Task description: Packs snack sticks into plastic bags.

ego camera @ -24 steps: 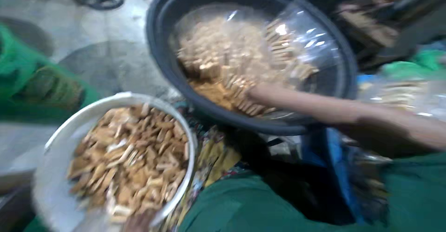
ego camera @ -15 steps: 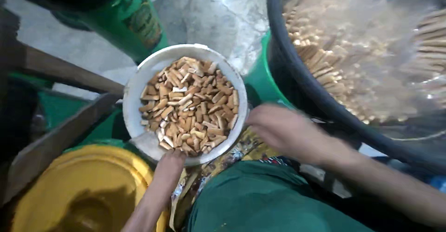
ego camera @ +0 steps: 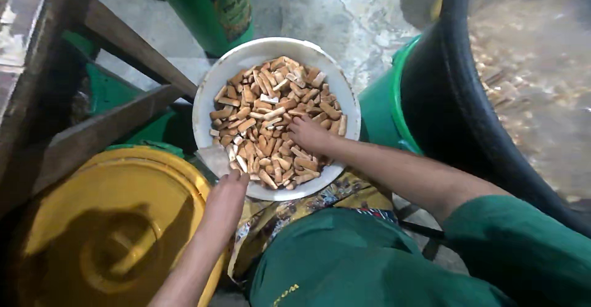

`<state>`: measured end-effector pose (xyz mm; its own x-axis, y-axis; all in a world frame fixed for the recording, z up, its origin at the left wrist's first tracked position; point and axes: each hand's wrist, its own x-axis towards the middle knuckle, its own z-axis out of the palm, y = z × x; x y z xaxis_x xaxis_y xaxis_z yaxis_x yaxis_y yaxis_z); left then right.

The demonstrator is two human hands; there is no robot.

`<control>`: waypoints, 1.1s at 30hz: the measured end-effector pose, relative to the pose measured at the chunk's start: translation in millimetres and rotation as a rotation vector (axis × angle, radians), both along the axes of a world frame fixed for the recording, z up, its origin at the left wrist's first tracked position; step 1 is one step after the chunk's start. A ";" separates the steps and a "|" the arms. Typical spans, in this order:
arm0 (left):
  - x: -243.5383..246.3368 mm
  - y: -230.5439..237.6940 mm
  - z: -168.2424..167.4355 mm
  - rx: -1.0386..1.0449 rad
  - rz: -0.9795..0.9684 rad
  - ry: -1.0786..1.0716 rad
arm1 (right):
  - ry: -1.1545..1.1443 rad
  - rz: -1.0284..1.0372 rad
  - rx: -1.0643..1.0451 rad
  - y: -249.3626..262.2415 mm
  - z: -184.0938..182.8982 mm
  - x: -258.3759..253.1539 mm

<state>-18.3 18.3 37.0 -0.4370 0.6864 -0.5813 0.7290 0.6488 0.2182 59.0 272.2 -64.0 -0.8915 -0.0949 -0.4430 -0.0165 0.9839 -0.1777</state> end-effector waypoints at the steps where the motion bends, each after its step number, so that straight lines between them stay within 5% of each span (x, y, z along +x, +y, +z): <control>1: -4.7 0.3 0.2 0.050 0.088 -0.041 | -0.024 -0.023 0.009 -2.0 4.7 1.0; 4: -15.6 -9.1 -16.2 0.348 0.363 -0.070 | 0.033 -0.240 -0.137 -12.3 16.9 -4.8; 7: -13.1 -14.6 -43.8 0.622 0.846 -0.259 | -0.017 -0.423 -0.512 -39.9 19.3 -18.7; 10: -4.4 -6.9 -42.3 0.901 1.282 -0.517 | -0.210 -0.392 -0.595 -64.9 0.5 -34.6; 12: -1.3 -11.4 -33.7 1.017 1.364 -0.603 | -0.271 -0.295 -0.641 -66.1 -6.9 -38.9; 16: 0.2 -32.8 -7.3 1.048 1.315 -0.692 | -0.448 -0.098 -0.601 -58.7 6.2 -43.9; 20: 1.7 -37.8 11.8 1.139 1.256 -0.517 | -0.459 0.112 -0.423 -61.3 -3.3 -46.6; 25: -9.1 -60.7 24.7 1.351 0.709 0.001 | -0.298 0.268 -0.504 -53.6 -10.3 -30.2; 28: -4.0 -57.3 36.0 1.088 0.408 0.450 | -0.048 0.162 -0.457 -52.7 4.2 -11.5; 30: 8.7 -37.8 34.2 0.897 0.283 0.421 | 0.167 0.048 -0.382 -47.5 9.5 -0.3; 33: 15.4 -2.0 -4.6 0.716 0.162 0.237 | 0.082 -0.135 -0.261 -31.0 6.9 10.9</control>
<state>-2.9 16.3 32.3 -0.6214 0.7768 0.1022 0.7168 0.5110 0.4744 69.9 241.2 -57.2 -0.9356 -0.0740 -0.3453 0.0869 0.8995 -0.4282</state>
